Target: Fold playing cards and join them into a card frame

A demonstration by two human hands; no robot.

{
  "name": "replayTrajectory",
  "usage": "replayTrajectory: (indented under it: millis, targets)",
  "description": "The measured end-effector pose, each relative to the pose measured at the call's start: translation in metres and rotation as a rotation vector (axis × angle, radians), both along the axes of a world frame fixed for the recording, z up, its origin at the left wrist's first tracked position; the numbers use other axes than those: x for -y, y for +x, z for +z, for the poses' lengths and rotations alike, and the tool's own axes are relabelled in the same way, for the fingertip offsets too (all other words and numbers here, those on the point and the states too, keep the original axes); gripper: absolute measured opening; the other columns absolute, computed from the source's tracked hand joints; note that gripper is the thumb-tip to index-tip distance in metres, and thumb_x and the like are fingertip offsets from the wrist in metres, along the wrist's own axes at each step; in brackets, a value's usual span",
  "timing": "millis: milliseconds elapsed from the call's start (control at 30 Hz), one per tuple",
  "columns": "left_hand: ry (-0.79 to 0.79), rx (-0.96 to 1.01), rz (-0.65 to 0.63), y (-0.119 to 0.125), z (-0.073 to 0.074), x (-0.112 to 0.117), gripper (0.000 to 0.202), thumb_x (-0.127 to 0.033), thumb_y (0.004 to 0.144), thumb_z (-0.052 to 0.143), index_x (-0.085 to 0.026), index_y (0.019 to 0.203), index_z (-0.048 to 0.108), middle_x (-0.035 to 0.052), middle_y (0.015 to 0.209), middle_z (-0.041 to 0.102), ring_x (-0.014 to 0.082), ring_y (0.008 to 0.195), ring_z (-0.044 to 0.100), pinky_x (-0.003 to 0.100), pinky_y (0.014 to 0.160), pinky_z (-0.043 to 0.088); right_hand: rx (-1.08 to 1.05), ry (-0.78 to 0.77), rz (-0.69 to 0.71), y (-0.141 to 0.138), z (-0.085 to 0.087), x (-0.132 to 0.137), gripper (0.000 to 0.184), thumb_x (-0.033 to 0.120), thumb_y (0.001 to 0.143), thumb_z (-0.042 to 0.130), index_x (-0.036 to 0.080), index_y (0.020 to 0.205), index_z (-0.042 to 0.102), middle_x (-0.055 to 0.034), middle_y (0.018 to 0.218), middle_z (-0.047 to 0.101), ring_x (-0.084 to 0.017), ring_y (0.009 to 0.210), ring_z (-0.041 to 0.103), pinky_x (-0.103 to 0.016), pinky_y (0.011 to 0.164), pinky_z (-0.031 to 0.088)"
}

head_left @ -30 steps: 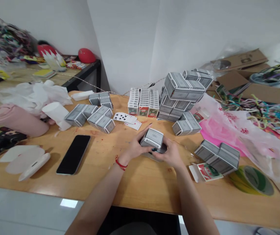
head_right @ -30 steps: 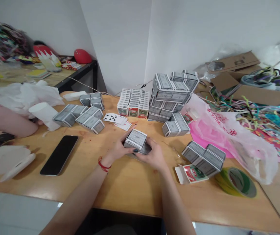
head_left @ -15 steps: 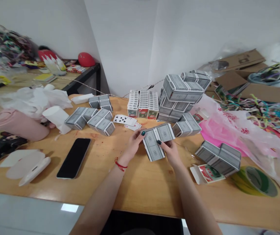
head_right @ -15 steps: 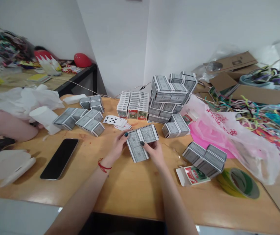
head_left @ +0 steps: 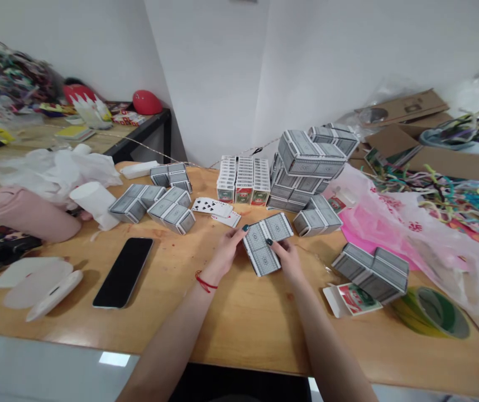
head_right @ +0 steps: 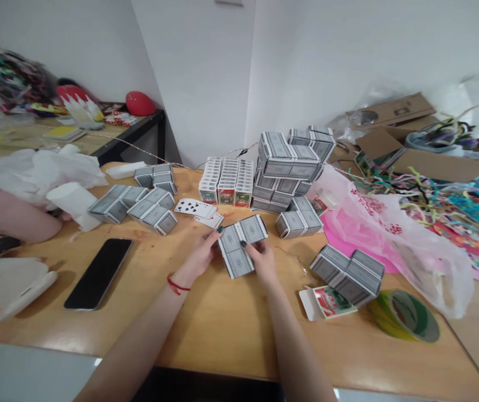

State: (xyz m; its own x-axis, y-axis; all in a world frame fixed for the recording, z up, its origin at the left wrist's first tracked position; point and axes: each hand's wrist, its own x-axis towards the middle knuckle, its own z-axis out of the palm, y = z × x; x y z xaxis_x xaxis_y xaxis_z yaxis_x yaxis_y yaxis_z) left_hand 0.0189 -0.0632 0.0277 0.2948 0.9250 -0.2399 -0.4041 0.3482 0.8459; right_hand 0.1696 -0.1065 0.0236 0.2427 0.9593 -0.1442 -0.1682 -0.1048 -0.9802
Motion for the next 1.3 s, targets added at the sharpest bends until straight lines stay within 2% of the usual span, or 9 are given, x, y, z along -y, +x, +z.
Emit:
replayTrajectory:
  millis: [167,500,800,933,1067,1167,1300]
  targets:
    - [-0.065,0.057,-0.074,-0.001,0.000,-0.001,0.025,-0.034,0.065,0.065,-0.017,0.083,0.063,0.0037,0.084,0.067,0.0158,0.077,0.060,0.028,0.070,0.046,-0.112,0.003,0.048,0.000,-0.001,-0.002,0.041,0.041,0.059,0.068,0.016,0.091,0.060,-0.0076,0.094,0.067,-0.024,0.083,0.062,-0.034,0.069,0.049]
    - [-0.039,0.000,-0.018,0.000,-0.001,-0.003,0.032,-0.039,0.066,0.063,-0.014,0.085,0.062,0.0056,0.081,0.067,0.0162,0.075,0.060,0.028,0.068,0.047,-0.218,0.008,0.180,0.005,-0.006,-0.004,0.038,0.038,0.063,0.064,0.017,0.095,0.059,-0.0053,0.096,0.065,-0.020,0.079,0.061,-0.029,0.067,0.047]
    - [-0.015,-0.025,-0.009,0.001,-0.005,-0.003,0.035,-0.038,0.062,0.067,-0.012,0.085,0.062,0.0045,0.074,0.066,0.0156,0.071,0.060,0.028,0.067,0.046,-0.092,0.006,0.000,0.001,-0.009,-0.006,0.034,0.037,0.058,0.068,0.015,0.084,0.062,-0.0034,0.081,0.066,-0.018,0.071,0.058,-0.026,0.063,0.043]
    - [-0.026,-0.029,-0.017,0.000,-0.006,-0.004,0.034,-0.037,0.062,0.067,-0.012,0.085,0.062,0.0043,0.072,0.066,0.0156,0.070,0.060,0.027,0.066,0.046,-0.051,0.029,-0.025,-0.001,-0.006,-0.005,0.031,0.037,0.059,0.067,0.015,0.081,0.062,-0.0028,0.079,0.066,-0.018,0.069,0.057,-0.026,0.061,0.042]
    - [-0.029,-0.005,-0.028,0.000,-0.006,-0.004,0.034,-0.037,0.061,0.068,-0.012,0.084,0.062,0.0037,0.074,0.066,0.0148,0.070,0.060,0.027,0.067,0.047,-0.126,0.026,-0.015,-0.001,-0.004,-0.005,0.034,0.037,0.058,0.068,0.016,0.084,0.062,-0.0030,0.082,0.066,-0.017,0.070,0.058,-0.026,0.061,0.042]
    - [-0.022,-0.020,-0.016,0.002,-0.006,-0.004,0.030,-0.035,0.061,0.068,-0.012,0.079,0.061,0.0034,0.075,0.065,0.0132,0.069,0.059,0.025,0.066,0.046,-0.228,0.022,-0.094,0.001,-0.007,-0.007,0.036,0.038,0.057,0.069,0.017,0.085,0.061,-0.0019,0.081,0.066,-0.016,0.067,0.059,-0.026,0.061,0.044]
    - [-0.030,-0.028,-0.021,0.003,-0.008,-0.002,0.028,-0.035,0.062,0.067,-0.013,0.077,0.061,0.0024,0.073,0.064,0.0123,0.066,0.058,0.024,0.063,0.046,-0.228,0.018,-0.167,0.003,-0.015,-0.011,0.032,0.038,0.056,0.070,0.017,0.078,0.060,0.0009,0.070,0.064,-0.013,0.060,0.056,-0.025,0.057,0.043]
